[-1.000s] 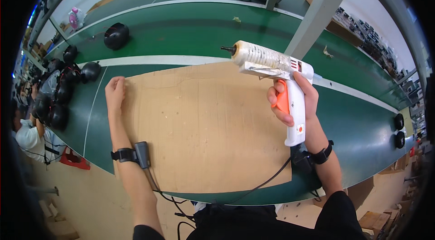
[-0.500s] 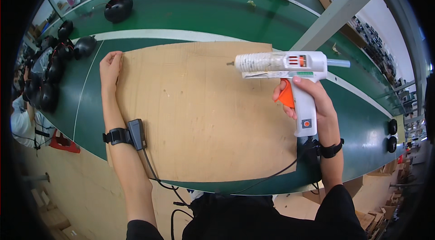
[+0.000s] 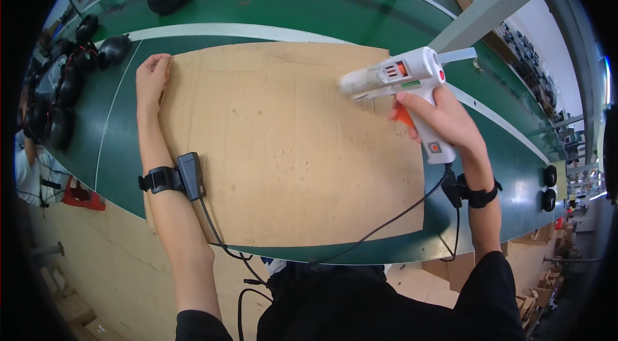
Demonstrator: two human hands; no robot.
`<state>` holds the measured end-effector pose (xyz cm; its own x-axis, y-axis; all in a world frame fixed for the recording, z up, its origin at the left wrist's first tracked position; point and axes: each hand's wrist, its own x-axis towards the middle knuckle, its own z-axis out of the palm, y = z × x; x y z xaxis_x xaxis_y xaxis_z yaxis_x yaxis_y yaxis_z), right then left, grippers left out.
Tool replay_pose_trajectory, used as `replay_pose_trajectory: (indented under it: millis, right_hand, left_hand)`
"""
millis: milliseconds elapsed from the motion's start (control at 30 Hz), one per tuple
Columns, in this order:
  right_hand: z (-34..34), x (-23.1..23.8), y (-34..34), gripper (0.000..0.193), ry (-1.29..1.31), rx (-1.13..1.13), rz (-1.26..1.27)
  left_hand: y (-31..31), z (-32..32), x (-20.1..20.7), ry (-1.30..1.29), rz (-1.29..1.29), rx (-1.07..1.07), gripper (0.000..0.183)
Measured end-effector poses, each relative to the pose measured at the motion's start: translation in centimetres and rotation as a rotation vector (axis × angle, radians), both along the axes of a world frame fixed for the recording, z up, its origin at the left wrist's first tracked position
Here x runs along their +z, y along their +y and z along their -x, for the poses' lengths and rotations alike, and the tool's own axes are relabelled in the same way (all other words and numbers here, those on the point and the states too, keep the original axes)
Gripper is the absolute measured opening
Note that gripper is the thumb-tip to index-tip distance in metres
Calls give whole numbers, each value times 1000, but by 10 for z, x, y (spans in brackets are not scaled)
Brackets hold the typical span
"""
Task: Applying hot glue to wires inside a black plastic spherical component.
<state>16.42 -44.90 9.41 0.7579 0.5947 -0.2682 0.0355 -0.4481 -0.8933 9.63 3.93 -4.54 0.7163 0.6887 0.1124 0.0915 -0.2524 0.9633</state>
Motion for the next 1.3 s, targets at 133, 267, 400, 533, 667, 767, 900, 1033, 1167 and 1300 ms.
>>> replay_pose_trajectory:
  millis: [133,267,400,533,667,767,900,1033,1167,1300]
  right_hand:
    - [-7,12,-19,32,-343,-118,410]
    - [-16,-9,-49,33,62,-205,-463]
    - [-17,-24,-44,26,456,27,-1015]
    - [-21,-32,-53,23,619,110,-1110]
    - [-25,-39,-56,22,661,159,-1171]
    - [-26,-40,-54,22,701,178,-1184]
    - [-27,-39,-56,22,705,197,-1180]
    - [-27,-39,-55,22,720,258,-1214]
    - [-23,-39,-54,23,736,303,-1261]
    - [-21,-38,-54,23,736,318,-1259]
  left_hand:
    - [2,0,3,10,-37,-1,19]
    - [-11,-18,-15,-2,14,-55,18]
    - [-2,2,0,-10,-29,-34,16]
    - [-1,3,-1,-10,-18,-24,15]
    - [0,2,-5,2,-17,-38,14]
    - [4,2,-4,8,-15,-41,13]
    - [-1,-1,-2,31,-50,-20,14]
    - [-1,-1,-2,47,-34,-10,14]
    - [4,-1,-6,37,-37,-13,13]
    - [6,2,-9,20,-29,-36,13]
